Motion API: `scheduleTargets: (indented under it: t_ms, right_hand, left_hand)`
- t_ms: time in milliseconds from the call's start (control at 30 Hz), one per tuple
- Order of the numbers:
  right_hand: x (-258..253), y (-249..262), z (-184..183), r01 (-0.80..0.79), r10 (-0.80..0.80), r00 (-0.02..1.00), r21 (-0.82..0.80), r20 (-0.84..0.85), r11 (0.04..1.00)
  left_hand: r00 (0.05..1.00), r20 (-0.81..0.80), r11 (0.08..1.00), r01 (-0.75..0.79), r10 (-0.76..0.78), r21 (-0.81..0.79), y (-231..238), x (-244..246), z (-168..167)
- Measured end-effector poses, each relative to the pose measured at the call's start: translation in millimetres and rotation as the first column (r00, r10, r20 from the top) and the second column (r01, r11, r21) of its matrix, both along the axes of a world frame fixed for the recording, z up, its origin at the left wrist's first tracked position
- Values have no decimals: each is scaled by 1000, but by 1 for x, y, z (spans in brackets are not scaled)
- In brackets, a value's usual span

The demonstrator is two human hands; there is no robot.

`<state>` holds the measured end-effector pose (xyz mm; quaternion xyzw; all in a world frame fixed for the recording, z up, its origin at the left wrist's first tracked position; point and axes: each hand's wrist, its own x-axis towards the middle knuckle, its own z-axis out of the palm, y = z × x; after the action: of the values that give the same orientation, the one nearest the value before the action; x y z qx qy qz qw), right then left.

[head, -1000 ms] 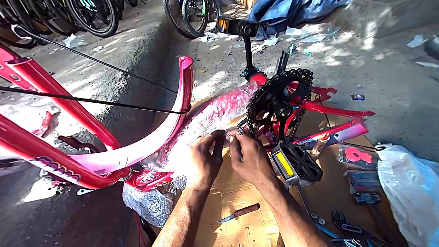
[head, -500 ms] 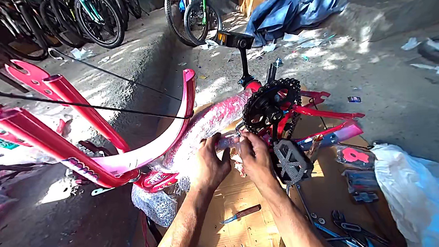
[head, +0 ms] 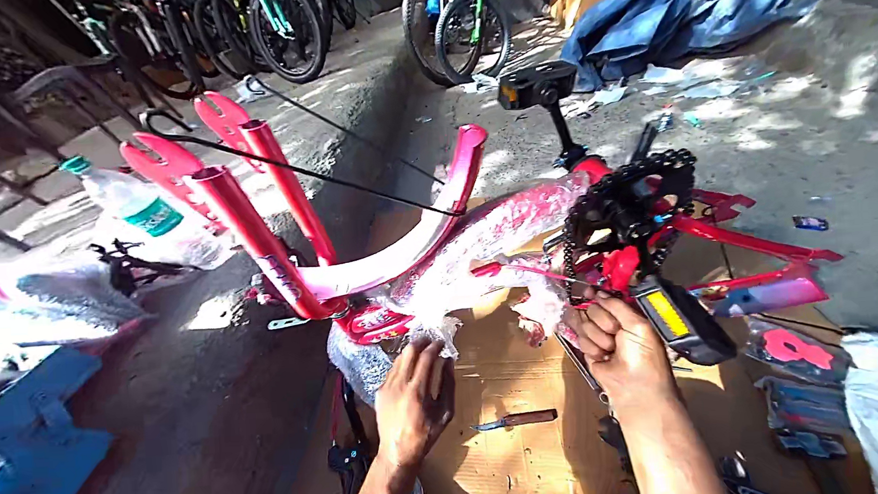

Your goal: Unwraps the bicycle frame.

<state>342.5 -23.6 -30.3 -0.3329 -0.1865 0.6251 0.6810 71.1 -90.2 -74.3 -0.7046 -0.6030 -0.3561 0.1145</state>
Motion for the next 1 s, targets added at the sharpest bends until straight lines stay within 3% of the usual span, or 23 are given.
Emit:
scheduleTargets:
  t_ms: [67,133,167,200,267,333,367,400,467,567,633,767,900,1000]
  right_hand:
    - [4,5,11,8,-13,983,23,184,1000]
    - [12,8,15,-31,12,955,58,297,998]
    - [16,8,14,-54,27,943,73,331,996]
    - [19,7,11,-69,33,933,88,359,994]
    - [20,4,1,-66,21,922,104,386,992]
    - [20,3,-9,-62,17,923,104,385,993]
    - [21,3,-14,-68,23,919,101,394,993]
    - [22,4,-18,-74,24,915,108,403,991]
    - [29,8,-23,-93,28,897,129,440,987]
    - [38,14,-23,-127,35,862,149,505,981]
    - [44,19,-22,-168,60,835,149,547,975]
    - [64,32,-28,-266,134,763,117,632,957]
    - [79,44,-31,-368,189,674,102,714,924]
    - [85,51,-28,-414,225,644,85,732,906]
  left_hand:
    - [926,250,958,-284,282,-28,-28,-28,-24]
    - [700,385,797,-552,602,-244,-46,-72,-48]
    - [586,369,693,-605,721,-393,-50,-97,-63]
    - [525,309,601,-592,793,-537,-52,-122,-79]
    - [553,209,501,-453,807,-737,-51,-166,-107]
    - [598,256,521,-325,760,-789,-43,-200,-125]
    - [573,358,581,-269,737,-768,-38,-212,-134]
    - [508,478,641,-209,716,-738,-33,-224,-146]
    - [310,622,667,-55,719,-743,-29,-232,-149]
    - [184,628,634,36,756,-773,-33,-228,-139]
    - [116,557,557,33,822,-830,-28,-212,-105]
    - [213,674,699,-73,708,-712,-25,-248,-165]
    - [380,564,626,-51,733,-778,-28,-255,-163]
    - [451,515,579,-6,729,-815,-55,-251,-166]
